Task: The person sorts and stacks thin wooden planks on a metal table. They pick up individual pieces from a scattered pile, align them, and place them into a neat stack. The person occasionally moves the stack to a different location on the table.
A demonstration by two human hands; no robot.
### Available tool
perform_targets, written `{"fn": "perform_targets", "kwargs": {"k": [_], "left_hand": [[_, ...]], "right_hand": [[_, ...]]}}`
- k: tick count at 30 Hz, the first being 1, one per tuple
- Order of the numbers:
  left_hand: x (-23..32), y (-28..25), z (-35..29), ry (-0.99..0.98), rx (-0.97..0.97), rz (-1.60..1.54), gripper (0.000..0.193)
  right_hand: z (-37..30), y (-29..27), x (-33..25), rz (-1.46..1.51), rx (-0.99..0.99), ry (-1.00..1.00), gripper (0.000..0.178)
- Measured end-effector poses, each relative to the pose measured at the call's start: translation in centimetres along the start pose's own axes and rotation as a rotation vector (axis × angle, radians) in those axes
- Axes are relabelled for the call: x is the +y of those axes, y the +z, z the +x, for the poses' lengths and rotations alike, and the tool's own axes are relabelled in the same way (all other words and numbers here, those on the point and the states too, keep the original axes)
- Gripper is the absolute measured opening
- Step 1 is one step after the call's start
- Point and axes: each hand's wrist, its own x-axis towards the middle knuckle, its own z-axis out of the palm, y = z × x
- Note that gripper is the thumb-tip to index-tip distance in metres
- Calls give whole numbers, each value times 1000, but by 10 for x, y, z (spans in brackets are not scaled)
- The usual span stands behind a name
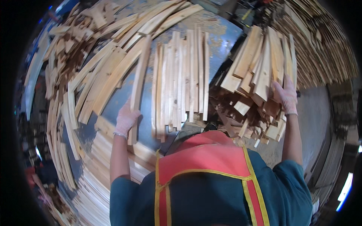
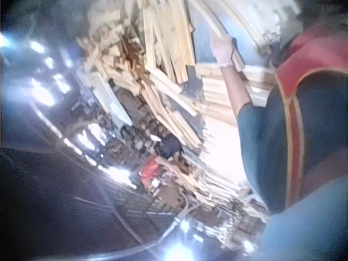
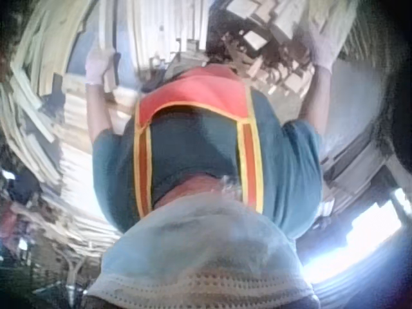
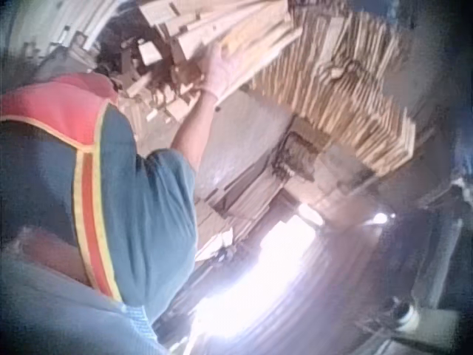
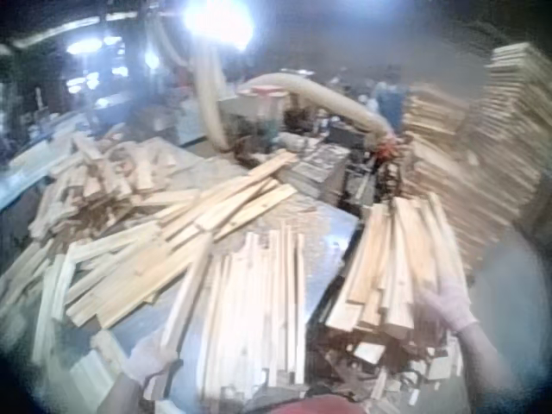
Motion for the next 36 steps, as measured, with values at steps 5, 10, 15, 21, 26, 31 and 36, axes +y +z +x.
{"fn": "perform_targets", "kwargs": {"k": [5,10,15,21,26,31,36], "left_hand": [[32,23,7,35,-177,-199,67],[17,62,58,30,-219,190,71],[87,52,26,5,-88,528,79],[130,96,-50,269,-95,140,86],[187,128,-63,209,-279,-451,89],[165,73,1,122,138,-1203,50],[114,-161,110,153,435,-812,41]], "right_hand": [[-20,-13,-34,178,-351,342,89],[3,-17,-48,171,-304,416,93],[-7,-13,-22,413,-127,395,86],[-47,-60,-119,1513,-196,570,60],[-125,-18,-248,1576,-353,308,64],[-133,-7,-253,1392,-585,17,77],[-107,-21,-213,1092,-684,-85,66]]}}
